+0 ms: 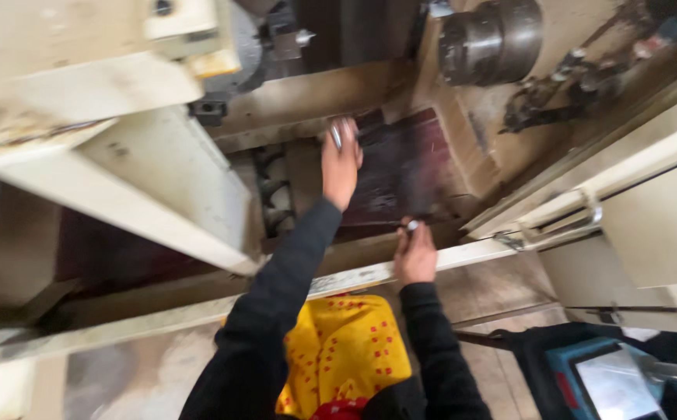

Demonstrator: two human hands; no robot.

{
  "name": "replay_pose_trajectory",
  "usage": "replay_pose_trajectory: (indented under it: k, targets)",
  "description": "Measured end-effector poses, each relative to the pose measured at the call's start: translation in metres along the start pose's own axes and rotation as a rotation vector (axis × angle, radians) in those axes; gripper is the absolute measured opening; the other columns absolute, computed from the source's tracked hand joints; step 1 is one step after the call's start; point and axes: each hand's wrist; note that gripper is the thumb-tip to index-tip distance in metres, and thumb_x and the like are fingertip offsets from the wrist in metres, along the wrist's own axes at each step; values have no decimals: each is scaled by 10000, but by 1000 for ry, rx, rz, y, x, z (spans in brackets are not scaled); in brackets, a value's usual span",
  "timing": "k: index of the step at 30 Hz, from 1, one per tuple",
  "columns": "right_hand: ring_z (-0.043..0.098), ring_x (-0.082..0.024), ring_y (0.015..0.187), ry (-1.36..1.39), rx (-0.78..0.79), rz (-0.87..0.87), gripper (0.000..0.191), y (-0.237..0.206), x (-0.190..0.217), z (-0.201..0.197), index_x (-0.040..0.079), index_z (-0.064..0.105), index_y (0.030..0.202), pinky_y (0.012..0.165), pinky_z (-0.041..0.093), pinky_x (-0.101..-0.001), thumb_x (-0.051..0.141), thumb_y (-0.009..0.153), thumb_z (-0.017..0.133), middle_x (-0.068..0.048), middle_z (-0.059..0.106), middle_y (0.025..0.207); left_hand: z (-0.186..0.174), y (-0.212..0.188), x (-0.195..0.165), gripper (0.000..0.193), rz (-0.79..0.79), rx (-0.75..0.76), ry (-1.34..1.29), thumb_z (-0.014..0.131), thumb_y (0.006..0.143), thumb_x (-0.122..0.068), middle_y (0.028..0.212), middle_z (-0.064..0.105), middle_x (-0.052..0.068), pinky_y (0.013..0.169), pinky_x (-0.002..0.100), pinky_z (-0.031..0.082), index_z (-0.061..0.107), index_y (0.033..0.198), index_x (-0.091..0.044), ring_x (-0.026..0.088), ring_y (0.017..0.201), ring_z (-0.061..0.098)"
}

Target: The person retrieves cylindrical metal parts from a machine, measures them using a dial indicator, and places them into a green bin. The person repeats this process for multiple parts.

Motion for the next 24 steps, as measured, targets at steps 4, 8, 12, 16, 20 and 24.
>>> replay_pose_trajectory:
  k: [4,8,12,16,20,24]
  targets:
    - [702,-426,887,42,22,11,537,3,9,-3,28,447,1448,759,561,-485,76,964,674,-211,718,991,-86,-112,0,190,391,278,574,546,1053,-203,1033,699,167,863,393,552,611,1192,-92,364,1017,695]
    - [740,-361,732,146,104,63,837,28,33,-14,184,252,1642,660,569,-449,17,957,701,-181,704,792,-126,-168,12,213,231,306,889,624,1019,-221,1077,691,191,894,473,523,631,1224,-165,401,1035,663]
    - [789,-314,865,184,23,-325,776,132,52,-16,177,327,1646,749,622,-403,-25,989,687,-225,748,1139,-129,-175,32,375,218,337,1175,643,938,-193,1103,664,183,895,495,534,629,1308,-253,387,1050,663]
    - [653,-394,756,-299,-8,-514,687,277,47,-14,139,507,1567,690,558,-470,93,936,776,-241,641,872,-131,-170,52,408,394,423,1255,671,913,-224,1217,619,270,811,499,560,617,1318,-211,436,1056,644]
    - [680,-390,831,-615,-36,-766,394,376,30,-9,83,641,1268,668,571,-456,247,938,782,-244,667,993,-132,-169,63,362,348,444,1213,648,958,-217,1201,633,226,847,486,568,607,1318,-196,415,1099,641]
    - [683,-386,891,-729,302,-453,325,417,23,-4,62,650,1256,736,569,-467,243,1008,754,-231,674,1010,-131,-169,64,378,322,438,1188,633,943,-197,1161,645,184,882,478,565,613,1320,-210,386,1103,648]
Point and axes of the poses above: each hand's wrist, its own y-axis towards the middle knuckle, its own z-axis out of the palm, x = y × z
